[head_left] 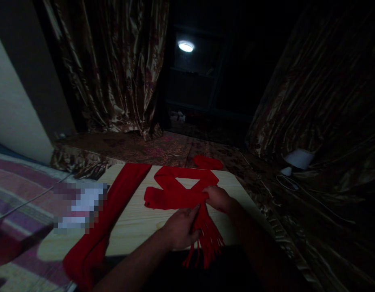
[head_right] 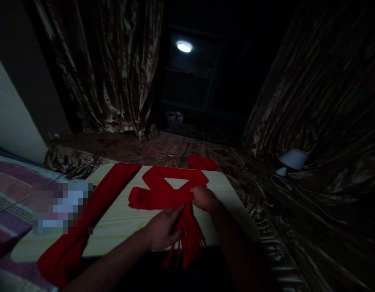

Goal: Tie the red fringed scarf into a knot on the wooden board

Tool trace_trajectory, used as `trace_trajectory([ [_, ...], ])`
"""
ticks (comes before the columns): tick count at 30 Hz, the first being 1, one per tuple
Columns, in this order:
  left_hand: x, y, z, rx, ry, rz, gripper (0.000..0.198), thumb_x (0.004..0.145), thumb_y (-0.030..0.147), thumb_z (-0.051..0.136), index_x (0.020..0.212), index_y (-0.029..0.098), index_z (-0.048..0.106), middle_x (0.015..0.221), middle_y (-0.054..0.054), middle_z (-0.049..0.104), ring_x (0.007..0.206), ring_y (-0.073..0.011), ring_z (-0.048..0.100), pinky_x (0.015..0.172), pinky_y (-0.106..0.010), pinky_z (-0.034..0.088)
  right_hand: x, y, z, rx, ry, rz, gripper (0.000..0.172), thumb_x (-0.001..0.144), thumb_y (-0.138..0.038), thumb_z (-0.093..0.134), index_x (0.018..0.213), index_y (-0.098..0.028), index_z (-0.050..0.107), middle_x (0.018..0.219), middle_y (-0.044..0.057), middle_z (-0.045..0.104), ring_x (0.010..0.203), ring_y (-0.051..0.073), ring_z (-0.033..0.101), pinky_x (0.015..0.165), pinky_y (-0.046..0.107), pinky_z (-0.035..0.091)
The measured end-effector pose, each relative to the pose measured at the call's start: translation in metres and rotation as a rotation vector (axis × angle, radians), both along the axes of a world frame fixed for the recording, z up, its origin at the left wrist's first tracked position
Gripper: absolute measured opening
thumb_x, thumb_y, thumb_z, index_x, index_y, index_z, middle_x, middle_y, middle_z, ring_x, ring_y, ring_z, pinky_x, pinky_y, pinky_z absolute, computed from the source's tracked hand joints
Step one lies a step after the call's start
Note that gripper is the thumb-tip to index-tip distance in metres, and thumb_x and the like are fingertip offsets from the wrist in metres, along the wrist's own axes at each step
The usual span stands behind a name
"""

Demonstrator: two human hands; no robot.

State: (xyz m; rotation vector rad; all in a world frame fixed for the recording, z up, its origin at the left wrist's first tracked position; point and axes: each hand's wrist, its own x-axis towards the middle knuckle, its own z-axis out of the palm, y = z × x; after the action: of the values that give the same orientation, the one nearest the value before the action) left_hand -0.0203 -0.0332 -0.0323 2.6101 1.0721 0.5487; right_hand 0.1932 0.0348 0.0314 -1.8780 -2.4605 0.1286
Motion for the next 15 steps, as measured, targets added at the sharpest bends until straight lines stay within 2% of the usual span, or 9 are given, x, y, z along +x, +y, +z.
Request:
trace_trajectory([
  [3, -0.002, -0.006, 0.005, 0.109, -0.024, 0.161, 0.057, 0.088, 0.035, 0.052, 0.141, 0.015, 0.053, 0.114, -0.016, 0.064, 0.107, -0.0306, 0.057, 0.096, -0.045, 0.048, -0.003, 0.009, -0.002, 0.024, -0.027, -0.057, 0.022, 0.084, -0.016, 0.056, 0.096, -0.02, 0.075, 0.102, 0.011, 0.076, 0.096, 0.023, 0.069, 0.081, 0.029, 0.046],
  [5, -0.007, -0.01, 0.007, 0.167, -0.029, 0.248, 0.046, 0.09, 0.038, 0.051, 0.129, 0.017, 0.064, 0.107, -0.016, 0.062, 0.103, -0.032, 0.056, 0.093, -0.048, 0.048, -0.007, 0.016, 0.002, 0.057, 0.055, -0.104, 0.022, 0.085, -0.015, 0.054, 0.095, -0.019, 0.073, 0.1, 0.011, 0.076, 0.095, 0.021, 0.069, 0.08, 0.027, 0.046],
  [7, -0.014, -0.01, 0.009, 0.189, -0.066, 0.299, 0.041, 0.091, 0.04, 0.051, 0.122, 0.018, 0.068, 0.103, -0.015, 0.061, 0.099, -0.0315, 0.057, 0.09, -0.048, 0.049, -0.017, 0.021, 0.009, 0.073, 0.216, -0.134, 0.021, 0.086, -0.013, 0.052, 0.095, -0.017, 0.071, 0.096, 0.009, 0.075, 0.088, 0.018, 0.069, 0.077, 0.024, 0.046],
  [9, -0.022, -0.004, 0.013, 0.227, -0.176, 0.378, 0.045, 0.09, 0.039, 0.054, 0.129, 0.019, 0.063, 0.115, -0.017, 0.06, 0.108, -0.0327, 0.057, 0.093, -0.049, 0.048, -0.034, 0.022, 0.015, 0.039, 0.449, -0.154, 0.021, 0.088, -0.014, 0.049, 0.097, -0.016, 0.068, 0.084, 0.006, 0.074, 0.073, 0.014, 0.068, 0.068, 0.021, 0.047],
  [11, -0.029, 0.008, 0.022, 0.267, -0.332, 0.478, 0.067, 0.085, 0.039, 0.062, 0.146, 0.018, 0.046, 0.138, -0.019, 0.051, 0.126, -0.0359, 0.049, 0.102, -0.052, 0.044, -0.056, 0.019, 0.02, -0.1, 0.739, -0.117, 0.022, 0.09, -0.017, 0.048, 0.103, -0.016, 0.065, 0.072, 0.002, 0.07, 0.058, 0.012, 0.064, 0.059, 0.021, 0.046],
  [12, -0.033, 0.015, 0.028, 0.251, -0.403, 0.505, 0.081, 0.081, 0.039, 0.066, 0.153, 0.018, 0.035, 0.146, -0.02, 0.046, 0.132, -0.0365, 0.046, 0.105, -0.053, 0.042, -0.068, 0.017, 0.023, -0.206, 0.89, -0.039, 0.023, 0.089, -0.019, 0.05, 0.107, -0.016, 0.064, 0.072, 0.001, 0.069, 0.056, 0.012, 0.064, 0.057, 0.021, 0.047],
  [13, -0.037, 0.023, 0.034, 0.2, -0.459, 0.505, 0.089, 0.077, 0.037, 0.069, 0.155, 0.018, 0.029, 0.144, -0.019, 0.049, 0.131, -0.0353, 0.048, 0.105, -0.051, 0.043, -0.078, 0.016, 0.024, -0.317, 1.027, 0.063, 0.026, 0.087, -0.021, 0.055, 0.111, -0.017, 0.062, 0.077, 0.001, 0.071, 0.059, 0.013, 0.066, 0.058, 0.022, 0.049],
  [15, -0.048, 0.037, 0.046, 0.012, -0.546, 0.524, 0.08, 0.078, 0.03, 0.065, 0.151, 0.018, 0.036, 0.126, -0.014, 0.065, 0.113, -0.0293, 0.063, 0.096, -0.043, 0.05, -0.092, 0.014, 0.024, -0.43, 1.233, 0.218, 0.035, 0.08, -0.022, 0.065, 0.115, -0.018, 0.062, 0.095, 0.005, 0.073, 0.071, 0.015, 0.07, 0.062, 0.024, 0.054],
])
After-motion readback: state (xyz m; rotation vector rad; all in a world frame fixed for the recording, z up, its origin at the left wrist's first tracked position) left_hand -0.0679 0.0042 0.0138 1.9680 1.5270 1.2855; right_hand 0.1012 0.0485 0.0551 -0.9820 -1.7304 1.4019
